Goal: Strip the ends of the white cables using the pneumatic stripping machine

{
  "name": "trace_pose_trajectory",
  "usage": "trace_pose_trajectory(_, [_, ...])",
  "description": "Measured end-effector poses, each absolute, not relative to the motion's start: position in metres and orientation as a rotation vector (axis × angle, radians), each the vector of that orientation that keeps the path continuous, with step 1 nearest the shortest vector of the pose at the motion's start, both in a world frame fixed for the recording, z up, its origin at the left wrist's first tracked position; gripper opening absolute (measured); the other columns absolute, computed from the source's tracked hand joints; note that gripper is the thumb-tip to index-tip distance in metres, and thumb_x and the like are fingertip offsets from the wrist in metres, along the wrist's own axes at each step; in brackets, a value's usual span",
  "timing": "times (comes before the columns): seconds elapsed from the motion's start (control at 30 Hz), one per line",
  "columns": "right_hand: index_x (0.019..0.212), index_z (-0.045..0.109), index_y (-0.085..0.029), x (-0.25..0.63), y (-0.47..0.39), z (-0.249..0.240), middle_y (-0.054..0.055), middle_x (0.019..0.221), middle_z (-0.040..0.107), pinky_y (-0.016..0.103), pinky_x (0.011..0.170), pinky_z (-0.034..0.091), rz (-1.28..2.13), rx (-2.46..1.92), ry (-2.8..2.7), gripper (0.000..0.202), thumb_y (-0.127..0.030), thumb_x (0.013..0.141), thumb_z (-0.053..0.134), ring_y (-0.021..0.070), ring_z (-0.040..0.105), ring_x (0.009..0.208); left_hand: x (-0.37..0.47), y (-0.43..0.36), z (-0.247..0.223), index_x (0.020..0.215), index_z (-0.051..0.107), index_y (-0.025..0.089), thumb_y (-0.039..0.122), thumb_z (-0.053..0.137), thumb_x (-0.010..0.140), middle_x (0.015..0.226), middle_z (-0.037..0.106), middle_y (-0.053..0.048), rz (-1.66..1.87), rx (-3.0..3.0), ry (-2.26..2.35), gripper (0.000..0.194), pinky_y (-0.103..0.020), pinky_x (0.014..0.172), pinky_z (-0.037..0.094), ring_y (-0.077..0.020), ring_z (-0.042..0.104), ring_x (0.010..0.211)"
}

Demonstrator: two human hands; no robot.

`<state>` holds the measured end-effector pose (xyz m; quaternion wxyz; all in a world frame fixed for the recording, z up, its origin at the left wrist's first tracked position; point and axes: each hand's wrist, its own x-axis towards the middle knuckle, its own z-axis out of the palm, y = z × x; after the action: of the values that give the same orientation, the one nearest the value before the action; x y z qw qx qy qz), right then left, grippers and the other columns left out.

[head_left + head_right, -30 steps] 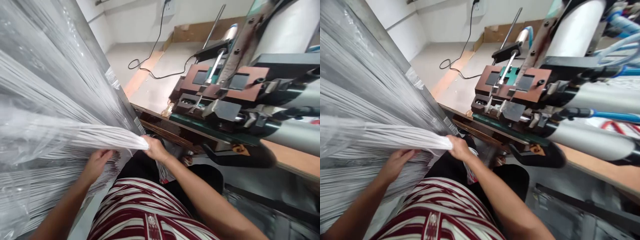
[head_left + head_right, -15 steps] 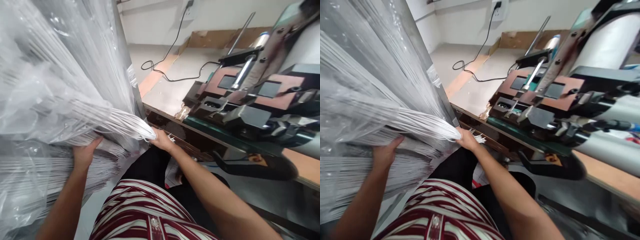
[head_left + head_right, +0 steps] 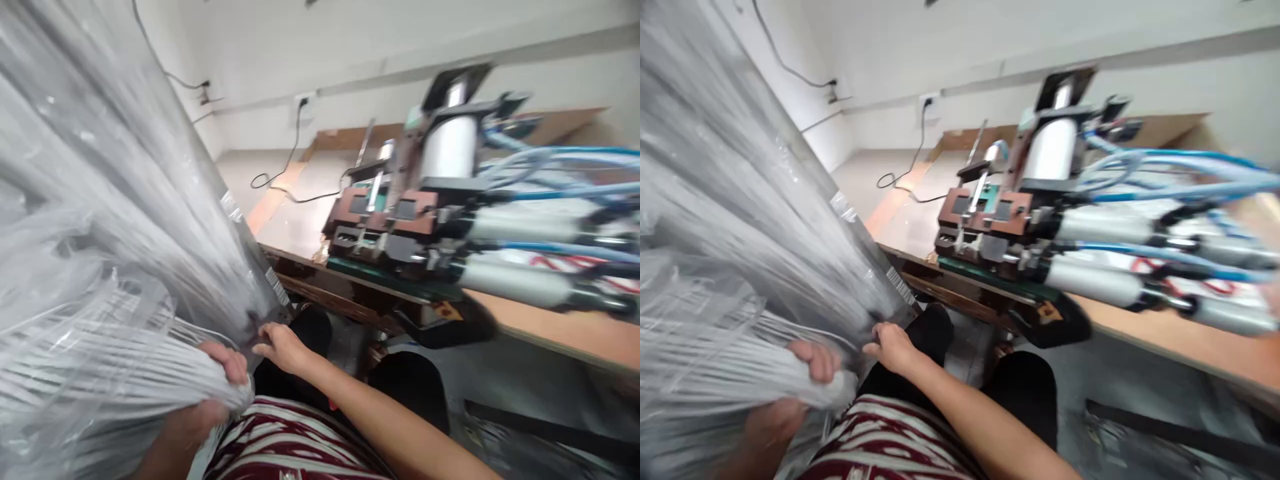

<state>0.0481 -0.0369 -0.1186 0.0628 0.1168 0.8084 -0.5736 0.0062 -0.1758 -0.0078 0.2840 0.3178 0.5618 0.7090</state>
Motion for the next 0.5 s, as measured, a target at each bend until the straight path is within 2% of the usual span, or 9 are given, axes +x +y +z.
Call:
trace_pose_trajectory(0.03, [0.088,0.056,-0.008,0.063,-0.03,-0.111,0.016,0.089,0.061,0.033,0.068,0.045,-1.788,0.384,2.37,0.049,-0.05,0.077,0.035,0.0227,0.058,0.081,0.005,-0.158,-0.004,0.079,0.057,0.027,0.032,0.06,0.061,0.061,0.051,0.001,1.967,0.831,1.498,0.019,-0.034,0.064,0.04,-0.0157,0.047,0.059])
trace_pose_trajectory(0.07, [0.079,0.057,-0.008,0.078,-0.024,-0.102,0.015,0.078,0.063,0.03,0.059,0.046,-1.883,0.391,2.228,0.061,-0.057,0.078,0.02,0.02,0.06,0.069,0.005,-0.14,0.0,0.082,0.057,0.028,0.026,0.06,0.06,0.065,0.051,0.001,2.037,0.805,1.492,0.022,-0.035,0.071,0.039,-0.0166,0.048,0.065])
trace_pose_trajectory(0.1, [0.074,0.057,-0.009,0.092,-0.02,-0.094,0.013,0.069,0.063,0.028,0.051,0.046,-2.024,0.369,2.007,0.072,-0.062,0.076,0.008,0.0179,0.06,0.06,0.006,-0.125,0.005,0.084,0.056,0.029,0.023,0.059,0.059,0.07,0.051,0.001,2.092,0.784,1.475,0.026,-0.036,0.077,0.037,-0.0173,0.047,0.071])
trace_pose_trajectory(0.17, [0.077,0.055,-0.011,0.112,-0.019,-0.079,0.012,0.068,0.062,0.029,0.047,0.046,-2.399,0.268,1.349,0.083,-0.071,0.066,0.0,0.0182,0.06,0.057,0.011,-0.1,0.015,0.086,0.055,0.032,0.02,0.056,0.062,0.075,0.048,0.002,2.158,0.781,1.421,0.027,-0.036,0.085,0.033,-0.0172,0.046,0.078])
trace_pose_trajectory(0.23, [0.087,0.052,-0.011,0.116,-0.021,-0.069,0.014,0.078,0.062,0.034,0.055,0.047,-2.749,0.193,0.775,0.088,-0.078,0.058,0.004,0.0221,0.062,0.067,0.019,-0.09,0.02,0.085,0.055,0.033,0.022,0.056,0.062,0.075,0.047,0.002,2.165,0.824,1.361,0.025,-0.035,0.089,0.031,-0.0167,0.045,0.08])
trace_pose_trajectory(0.33, [0.087,0.051,-0.01,0.1,-0.012,-0.064,0.016,0.088,0.06,0.038,0.069,0.046,-3.161,0.328,0.391,0.084,-0.079,0.058,0.013,0.0243,0.06,0.081,0.025,-0.099,0.012,0.079,0.057,0.031,0.03,0.064,0.053,0.066,0.047,0.002,2.12,0.833,1.35,0.027,-0.04,0.089,0.03,-0.0176,0.046,0.07])
trace_pose_trajectory(0.4, [0.076,0.048,-0.013,0.082,0.002,-0.069,0.013,0.076,0.062,0.037,0.068,0.047,-3.28,0.65,0.3,0.069,-0.074,0.064,0.019,0.0213,0.061,0.073,0.017,-0.118,-0.002,0.071,0.058,0.033,0.036,0.068,0.045,0.059,0.05,0.003,1.992,0.705,1.402,0.028,-0.04,0.089,0.031,-0.0175,0.048,0.062])
trace_pose_trajectory(0.43, [0.07,0.045,-0.015,0.073,0.011,-0.073,0.01,0.066,0.061,0.036,0.065,0.048,-3.291,0.871,0.29,0.06,-0.07,0.069,0.022,0.0186,0.061,0.064,0.01,-0.13,-0.01,0.059,0.057,0.034,0.044,0.069,0.038,0.049,0.047,0.005,1.921,0.613,1.415,0.026,-0.037,0.086,0.034,-0.0156,0.047,0.052])
trace_pose_trajectory(0.5, [0.065,0.041,-0.017,0.06,0.026,-0.082,0.002,0.053,0.055,0.028,0.06,0.049,-3.298,1.072,0.316,0.042,-0.055,0.079,0.029,0.0117,0.057,0.051,-0.009,-0.154,-0.027,0.033,0.045,0.031,0.061,0.06,0.035,0.029,0.03,0.005,1.84,0.543,1.416,0.034,-0.038,0.079,0.039,-0.0135,0.037,0.034])
